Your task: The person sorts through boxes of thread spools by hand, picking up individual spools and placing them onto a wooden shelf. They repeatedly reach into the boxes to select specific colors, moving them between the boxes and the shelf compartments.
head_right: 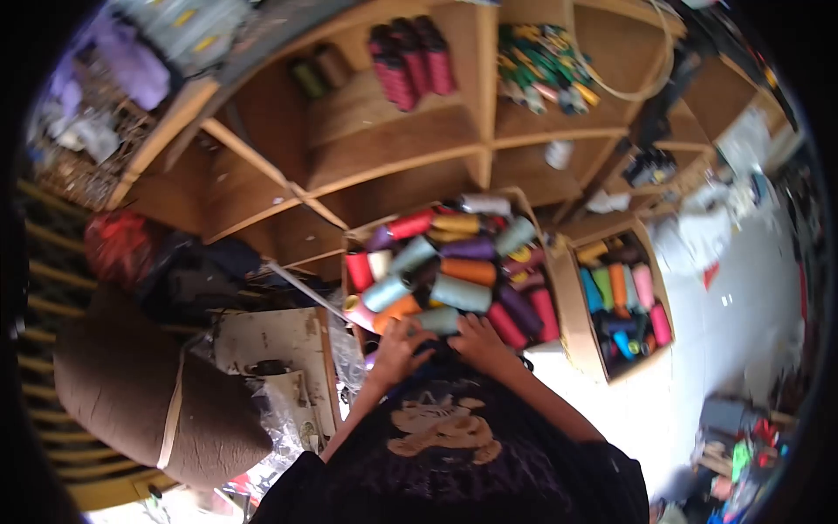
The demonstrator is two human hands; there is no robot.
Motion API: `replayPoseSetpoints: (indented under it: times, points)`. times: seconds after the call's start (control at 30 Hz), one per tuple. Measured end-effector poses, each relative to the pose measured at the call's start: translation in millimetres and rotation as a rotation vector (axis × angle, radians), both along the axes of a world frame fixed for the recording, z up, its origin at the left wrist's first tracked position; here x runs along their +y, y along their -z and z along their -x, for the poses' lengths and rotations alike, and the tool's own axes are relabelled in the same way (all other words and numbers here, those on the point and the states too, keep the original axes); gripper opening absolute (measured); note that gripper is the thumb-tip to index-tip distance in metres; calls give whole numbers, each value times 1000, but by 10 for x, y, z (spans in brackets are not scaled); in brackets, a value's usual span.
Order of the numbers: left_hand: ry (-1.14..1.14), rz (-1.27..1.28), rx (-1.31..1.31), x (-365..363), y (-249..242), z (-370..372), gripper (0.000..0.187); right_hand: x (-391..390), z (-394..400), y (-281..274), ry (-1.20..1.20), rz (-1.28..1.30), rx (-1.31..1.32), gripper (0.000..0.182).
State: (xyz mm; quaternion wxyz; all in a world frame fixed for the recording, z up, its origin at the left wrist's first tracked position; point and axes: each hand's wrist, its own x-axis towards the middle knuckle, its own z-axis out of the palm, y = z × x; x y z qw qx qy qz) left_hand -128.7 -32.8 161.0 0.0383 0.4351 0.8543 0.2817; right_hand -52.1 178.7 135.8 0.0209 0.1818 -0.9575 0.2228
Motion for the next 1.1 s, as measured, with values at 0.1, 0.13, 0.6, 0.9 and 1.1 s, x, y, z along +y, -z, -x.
replayPoseSetpoints:
  times: [0.1, 0.13, 0.6, 0.9, 1.1]
  points:
    - [-56, -2, -23, -3, -29, -53, 33, -13, -5, -108, -29, -107, -8, 25]
    - [-72, -4, -24, -1, -22, -67, 32, -16, 2, -102, -37, -125, 36, 24]
    - [-203, -110, -80, -61, -45, -223, 34, 117, -65, -368, -22, 98, 25, 13]
    - [-414, -346, -349, -76, -331, -159, 47, 413, 73, -1059, 204, 1020, -278, 13]
    - [-200, -500, -805, -62, -791, 144, 43, 189, 247, -1045, 345, 1421, 193, 16]
